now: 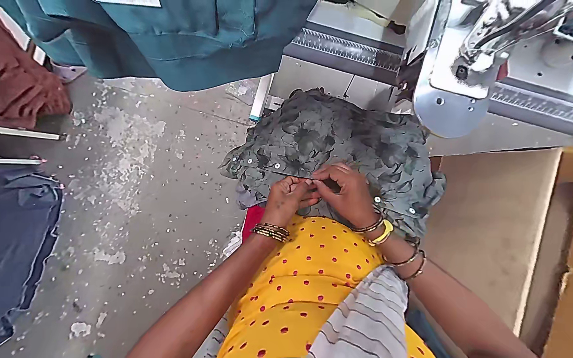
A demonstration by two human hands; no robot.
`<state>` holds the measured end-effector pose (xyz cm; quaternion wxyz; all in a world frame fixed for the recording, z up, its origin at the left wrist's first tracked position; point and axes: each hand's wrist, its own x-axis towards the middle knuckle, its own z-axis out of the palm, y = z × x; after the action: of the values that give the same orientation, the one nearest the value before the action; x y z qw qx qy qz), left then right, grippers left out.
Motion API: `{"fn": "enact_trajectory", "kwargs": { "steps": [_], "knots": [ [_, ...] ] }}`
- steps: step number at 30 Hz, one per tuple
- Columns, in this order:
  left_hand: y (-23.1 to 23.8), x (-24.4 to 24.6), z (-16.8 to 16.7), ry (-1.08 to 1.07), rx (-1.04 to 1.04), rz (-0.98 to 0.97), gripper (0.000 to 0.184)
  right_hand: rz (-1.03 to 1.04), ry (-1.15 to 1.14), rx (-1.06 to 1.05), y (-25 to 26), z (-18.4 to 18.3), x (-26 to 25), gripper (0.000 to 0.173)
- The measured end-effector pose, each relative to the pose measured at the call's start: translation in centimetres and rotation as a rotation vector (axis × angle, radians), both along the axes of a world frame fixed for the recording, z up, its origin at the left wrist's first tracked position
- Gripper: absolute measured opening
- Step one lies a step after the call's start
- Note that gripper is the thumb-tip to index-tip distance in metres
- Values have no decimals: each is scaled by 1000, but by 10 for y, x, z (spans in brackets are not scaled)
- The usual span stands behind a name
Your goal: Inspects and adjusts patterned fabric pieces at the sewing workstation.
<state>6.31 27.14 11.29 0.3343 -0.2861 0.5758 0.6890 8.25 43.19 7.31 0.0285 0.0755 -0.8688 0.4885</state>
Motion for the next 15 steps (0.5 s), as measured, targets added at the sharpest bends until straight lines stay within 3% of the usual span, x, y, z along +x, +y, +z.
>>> {"fn": "enact_trajectory", "kwargs": {
  "steps": [3, 5, 6, 8, 10, 12, 15],
  "knots": [
    [-4, -3, 1, -80, 63, 5, 14, 71, -11, 35, 2, 0, 0, 13],
    [-7, -4, 3, -17, -9, -122, 15, 98, 42, 83, 2, -1, -1, 12],
    [-11, -4, 3, 104, -127, -262, 16, 99, 78, 99, 1, -4, -1, 11],
    [-21, -1, -2, 554, -566, -571, 18, 82, 125, 124, -1, -7, -1, 11],
    [-30, -4, -11, 985, -805, -720, 20, 73, 154, 144, -4, -5, -1, 10],
    [-37, -15, -21, 1192, -793, -881, 20, 76, 171, 167, -6, -3, 1, 8],
    [-43, -27, -32, 1320, -704, -961, 16, 72, 179, 181, -7, -2, 5, 8]
  ]
}}
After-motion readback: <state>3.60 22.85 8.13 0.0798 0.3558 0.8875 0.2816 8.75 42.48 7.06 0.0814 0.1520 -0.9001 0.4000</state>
